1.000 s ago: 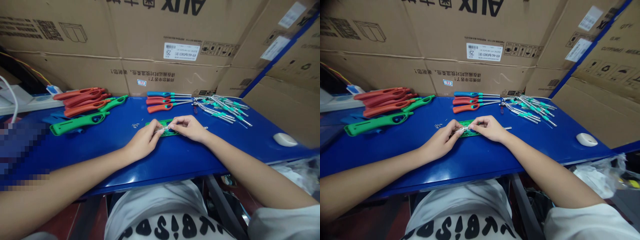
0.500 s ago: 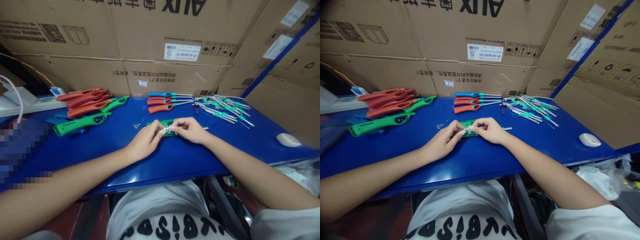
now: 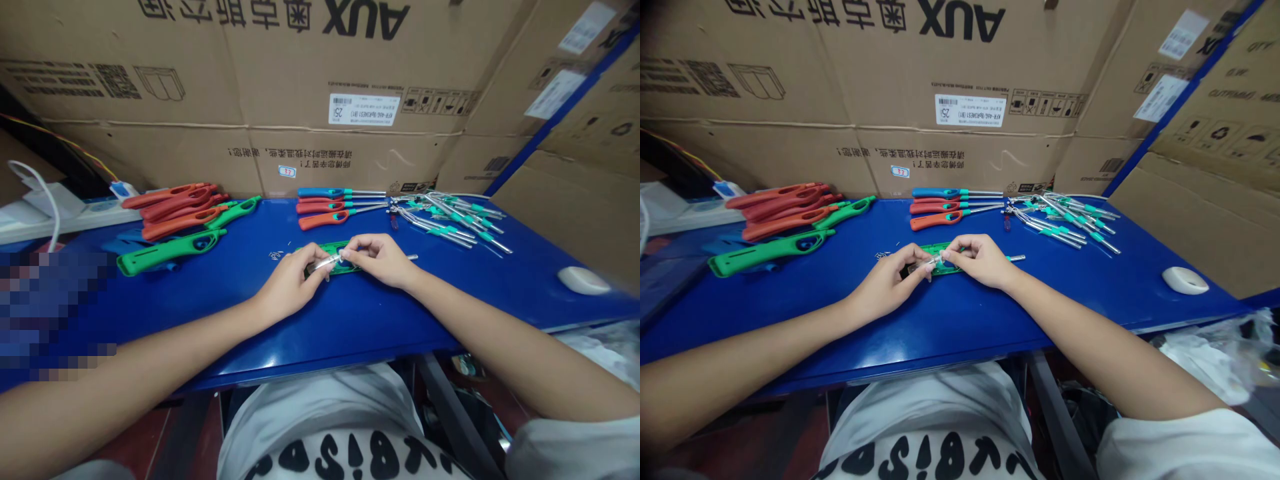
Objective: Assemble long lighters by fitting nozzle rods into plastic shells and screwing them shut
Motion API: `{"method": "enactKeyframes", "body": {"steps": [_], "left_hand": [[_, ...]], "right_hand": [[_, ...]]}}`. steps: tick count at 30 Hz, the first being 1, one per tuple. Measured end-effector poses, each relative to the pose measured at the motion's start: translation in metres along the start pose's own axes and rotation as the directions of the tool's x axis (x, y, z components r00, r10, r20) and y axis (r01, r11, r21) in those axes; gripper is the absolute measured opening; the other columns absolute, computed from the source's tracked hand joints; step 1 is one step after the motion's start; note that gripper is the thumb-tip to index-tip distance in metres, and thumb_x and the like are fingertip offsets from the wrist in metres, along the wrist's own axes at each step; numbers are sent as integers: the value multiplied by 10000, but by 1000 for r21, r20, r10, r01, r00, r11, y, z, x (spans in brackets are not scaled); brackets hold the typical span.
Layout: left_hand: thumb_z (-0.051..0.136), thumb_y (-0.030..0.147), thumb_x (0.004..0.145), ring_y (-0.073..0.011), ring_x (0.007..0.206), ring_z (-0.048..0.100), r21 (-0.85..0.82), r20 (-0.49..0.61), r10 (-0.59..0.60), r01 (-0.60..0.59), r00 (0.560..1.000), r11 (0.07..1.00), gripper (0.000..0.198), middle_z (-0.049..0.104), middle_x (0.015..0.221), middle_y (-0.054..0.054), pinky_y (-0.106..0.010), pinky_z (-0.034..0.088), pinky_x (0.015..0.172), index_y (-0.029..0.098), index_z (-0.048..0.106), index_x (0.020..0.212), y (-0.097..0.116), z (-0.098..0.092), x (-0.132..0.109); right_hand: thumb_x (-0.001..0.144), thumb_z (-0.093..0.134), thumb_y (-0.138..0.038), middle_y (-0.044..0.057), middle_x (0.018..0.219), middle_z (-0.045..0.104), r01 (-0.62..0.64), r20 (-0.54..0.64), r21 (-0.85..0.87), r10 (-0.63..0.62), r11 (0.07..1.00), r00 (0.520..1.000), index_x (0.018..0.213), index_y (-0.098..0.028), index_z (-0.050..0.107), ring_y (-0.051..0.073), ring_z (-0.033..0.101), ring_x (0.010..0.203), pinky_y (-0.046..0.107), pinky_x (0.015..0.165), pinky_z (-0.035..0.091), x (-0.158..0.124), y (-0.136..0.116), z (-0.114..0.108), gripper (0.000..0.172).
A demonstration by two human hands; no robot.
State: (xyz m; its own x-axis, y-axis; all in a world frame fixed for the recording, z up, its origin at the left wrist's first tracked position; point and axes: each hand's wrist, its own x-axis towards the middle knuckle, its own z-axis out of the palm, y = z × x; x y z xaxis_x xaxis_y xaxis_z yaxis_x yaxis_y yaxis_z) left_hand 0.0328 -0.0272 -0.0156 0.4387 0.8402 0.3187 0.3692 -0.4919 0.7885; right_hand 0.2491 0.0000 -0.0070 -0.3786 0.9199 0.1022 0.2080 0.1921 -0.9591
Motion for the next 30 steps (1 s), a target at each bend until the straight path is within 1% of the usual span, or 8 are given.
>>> {"method": "enactKeyframes", "body": {"steps": [4,9,13,16,19,25,28,30], "left_hand": [[551,332,993,-176,800,681,27,27,8,-9,1000,1000,144,738,863,-12,-298,485,745,198,602,1004,4,-3,2],[605,368,972,-221,957,609,309,-11,129,-119,992,944,201,736,992,-45,-368,447,891,202,718,984,8,-19,8],[666,374,932,-241,967,590,426,59,60,-80,996,901,187,730,994,-49,-396,429,892,242,778,1003,6,-33,10],[687,383,914,-234,936,604,425,99,17,-57,995,903,187,747,975,-37,-386,438,865,248,777,1006,4,-34,10],[691,368,901,-219,887,621,402,116,35,-79,993,912,197,751,948,-31,-373,447,847,215,741,1012,3,-29,9],[687,319,868,-211,868,652,391,145,70,-122,987,912,153,745,963,-38,-347,473,837,194,711,953,3,-25,7],[668,326,886,-188,796,648,372,143,47,-98,989,923,180,741,956,-45,-305,484,756,199,745,987,6,-27,5],[640,327,913,-170,752,639,361,140,37,-86,989,929,185,738,939,-45,-286,476,716,207,767,975,8,-27,5]], "right_hand": [[728,787,-599,-44,567,526,-24,38,-1,24,1000,999,753,-152,654,52,336,468,229,448,211,-1,-3,-4,467],[814,716,-580,-30,567,596,4,50,-8,-4,1000,999,792,-159,673,51,389,378,241,411,267,1,-7,-10,424],[842,686,-571,-34,565,600,-2,-8,9,2,1000,1000,835,-160,686,50,391,359,245,399,269,4,-9,-15,411],[837,696,-550,-22,617,625,-18,-60,21,19,1000,998,818,-158,683,38,374,364,247,386,223,5,-9,-18,392],[836,705,-529,-30,604,601,-30,-83,24,32,999,996,815,-160,682,38,354,378,248,396,208,6,-8,-18,371],[838,706,-520,-75,475,452,-63,-89,21,64,998,994,837,-174,686,61,315,398,248,422,222,7,-7,-19,347],[836,702,-527,-70,494,453,-63,-104,-12,61,998,993,858,-179,684,72,327,426,250,441,243,7,-5,-20,348],[835,703,-514,-51,557,498,-20,-110,-95,9,995,994,875,-178,685,84,370,477,254,477,285,7,-3,-19,339]]}}
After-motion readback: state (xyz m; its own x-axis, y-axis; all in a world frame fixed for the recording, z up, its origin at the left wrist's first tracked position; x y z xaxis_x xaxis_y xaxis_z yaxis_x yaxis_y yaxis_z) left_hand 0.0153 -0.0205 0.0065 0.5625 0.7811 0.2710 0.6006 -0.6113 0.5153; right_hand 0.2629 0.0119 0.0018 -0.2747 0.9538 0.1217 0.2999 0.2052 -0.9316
